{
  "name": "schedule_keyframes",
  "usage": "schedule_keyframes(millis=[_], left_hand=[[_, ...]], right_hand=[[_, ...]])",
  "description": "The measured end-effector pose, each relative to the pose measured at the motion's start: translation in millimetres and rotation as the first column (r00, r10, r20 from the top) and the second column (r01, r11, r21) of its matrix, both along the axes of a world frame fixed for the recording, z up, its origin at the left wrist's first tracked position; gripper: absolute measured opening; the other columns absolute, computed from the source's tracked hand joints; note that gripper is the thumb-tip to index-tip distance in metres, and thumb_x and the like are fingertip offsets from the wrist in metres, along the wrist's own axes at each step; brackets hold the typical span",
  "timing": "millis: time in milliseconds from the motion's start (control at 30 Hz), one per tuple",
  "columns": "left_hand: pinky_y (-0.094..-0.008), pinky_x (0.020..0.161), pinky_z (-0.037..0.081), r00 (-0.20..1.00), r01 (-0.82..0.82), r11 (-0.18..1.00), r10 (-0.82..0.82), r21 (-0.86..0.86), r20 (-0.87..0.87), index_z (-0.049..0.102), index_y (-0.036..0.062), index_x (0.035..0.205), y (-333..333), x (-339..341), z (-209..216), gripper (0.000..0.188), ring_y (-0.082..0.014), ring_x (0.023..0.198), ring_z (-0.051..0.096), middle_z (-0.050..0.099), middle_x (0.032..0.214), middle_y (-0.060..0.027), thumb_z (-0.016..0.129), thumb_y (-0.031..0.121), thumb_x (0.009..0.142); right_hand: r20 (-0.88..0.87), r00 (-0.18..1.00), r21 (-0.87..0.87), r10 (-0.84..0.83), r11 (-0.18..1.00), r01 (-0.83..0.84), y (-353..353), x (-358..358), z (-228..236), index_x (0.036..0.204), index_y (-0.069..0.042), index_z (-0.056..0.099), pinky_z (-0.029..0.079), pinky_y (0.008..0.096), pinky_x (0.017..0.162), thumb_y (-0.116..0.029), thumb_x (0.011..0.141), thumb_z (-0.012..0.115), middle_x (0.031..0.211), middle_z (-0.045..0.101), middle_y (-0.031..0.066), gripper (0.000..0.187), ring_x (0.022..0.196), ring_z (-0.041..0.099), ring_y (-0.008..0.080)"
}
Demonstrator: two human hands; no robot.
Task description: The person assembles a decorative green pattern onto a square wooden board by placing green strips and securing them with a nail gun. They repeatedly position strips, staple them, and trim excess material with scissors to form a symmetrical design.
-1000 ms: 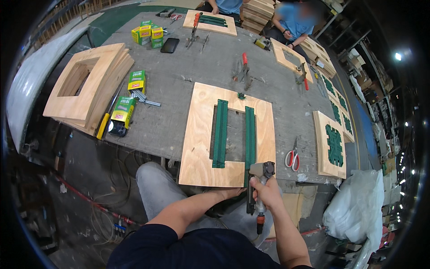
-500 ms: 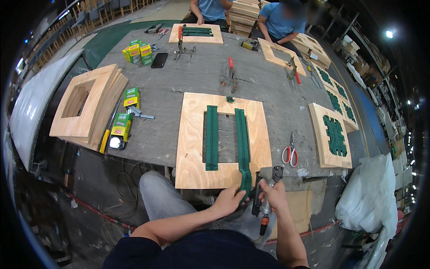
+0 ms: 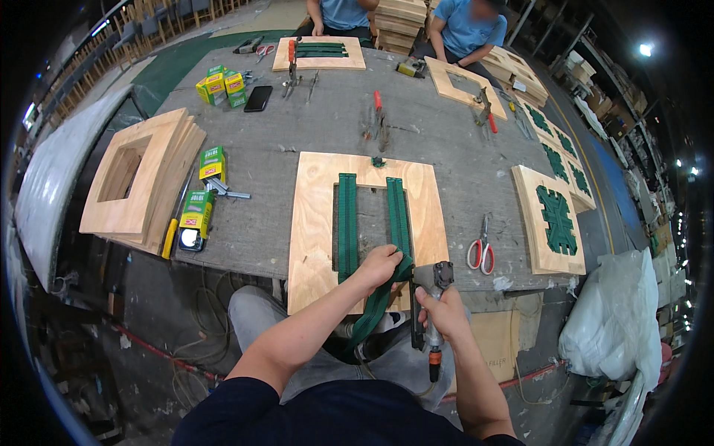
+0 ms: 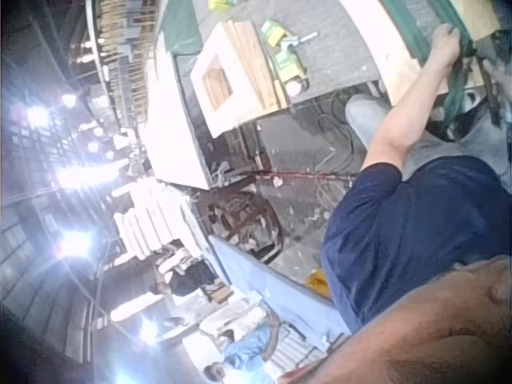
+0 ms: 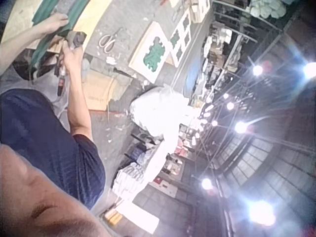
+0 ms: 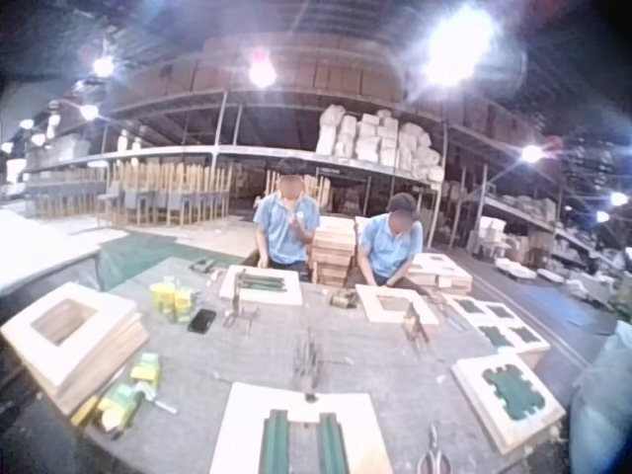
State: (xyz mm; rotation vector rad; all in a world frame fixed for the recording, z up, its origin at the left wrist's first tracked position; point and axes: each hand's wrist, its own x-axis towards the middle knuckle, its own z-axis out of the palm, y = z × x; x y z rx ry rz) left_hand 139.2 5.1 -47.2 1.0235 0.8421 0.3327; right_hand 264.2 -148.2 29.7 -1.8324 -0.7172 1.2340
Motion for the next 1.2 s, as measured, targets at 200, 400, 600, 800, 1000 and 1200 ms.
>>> schedule_keyframes(millis=[200, 400, 600, 800, 1000, 1200], left_hand=[[-0.0296, 0.054, 0.053, 0.997, 0.071, 0.995, -0.073, -0.063, -0.025, 0.059, 0.0029, 0.116, 10, -1, 4, 0.023, -0.0140, 0.076, 0.065, 0.074, 0.107, -0.0068, 0.048, 0.021, 0.109], [-0.0300, 0.054, 0.051, 0.996, 0.087, 0.985, -0.086, -0.152, 0.012, 0.059, 0.0022, 0.121, 17, -3, 11, 0.026, -0.0132, 0.082, 0.065, 0.074, 0.110, -0.0054, 0.046, 0.020, 0.109], [-0.0297, 0.055, 0.052, 0.995, 0.099, 0.982, -0.100, -0.158, 0.002, 0.059, 0.0024, 0.122, 20, -2, 7, 0.026, -0.0141, 0.082, 0.066, 0.074, 0.110, -0.0055, 0.045, 0.022, 0.110], [-0.0305, 0.053, 0.051, 0.995, 0.093, 0.974, -0.086, -0.206, 0.039, 0.056, 0.0026, 0.124, 21, -1, 4, 0.026, -0.0146, 0.080, 0.065, 0.073, 0.111, -0.0057, 0.045, 0.022, 0.110], [-0.0310, 0.052, 0.051, 0.996, 0.074, 0.997, -0.073, 0.010, -0.055, 0.061, 0.0027, 0.113, 13, -7, 7, 0.023, -0.0143, 0.074, 0.066, 0.074, 0.096, -0.0071, 0.047, 0.021, 0.109], [-0.0543, 0.067, 0.052, 0.954, 0.155, 0.544, 0.136, 0.825, -0.269, 0.059, 0.0057, 0.105, -50, -12, 12, 0.018, -0.0451, 0.078, 0.066, 0.068, 0.087, -0.0231, 0.055, 0.023, 0.102]], right_hand=[[0.093, 0.995, -0.087, 0.020, 0.996, -0.012, 6, -4, 1, 0.102, 0.000, 0.063, 0.045, 0.0276, 0.044, -0.019, 0.096, 0.073, 0.070, 0.062, 0.0022, 0.022, 0.050, 0.057, 0.0104], [0.169, 0.985, -0.089, 0.046, 0.996, -0.031, 7, -13, 5, 0.110, 0.001, 0.062, 0.044, 0.0282, 0.043, -0.018, 0.095, 0.073, 0.066, 0.060, 0.0016, 0.027, 0.048, 0.056, 0.0106], [0.149, 0.984, -0.105, 0.100, 0.991, -0.085, 17, -17, 10, 0.108, 0.000, 0.064, 0.046, 0.0262, 0.044, -0.020, 0.096, 0.074, 0.067, 0.062, 0.0013, 0.025, 0.048, 0.056, 0.0090], [0.079, 0.986, -0.012, 0.146, 0.989, -0.146, 13, -21, 2, 0.117, -0.003, 0.065, 0.046, 0.0261, 0.043, -0.015, 0.097, 0.071, 0.068, 0.062, -0.0002, 0.025, 0.049, 0.056, 0.0089], [-0.076, 0.996, 0.064, 0.052, 0.997, -0.047, 6, -9, -7, 0.115, -0.001, 0.063, 0.047, 0.0292, 0.043, -0.018, 0.094, 0.075, 0.074, 0.063, 0.0039, 0.029, 0.050, 0.058, 0.0122], [-0.184, 0.937, 0.043, -0.297, 0.950, 0.310, -2, 54, -19, 0.104, -0.004, 0.060, 0.050, 0.0317, 0.044, -0.023, 0.094, 0.076, 0.073, 0.062, 0.0051, 0.027, 0.053, 0.061, 0.0170]])
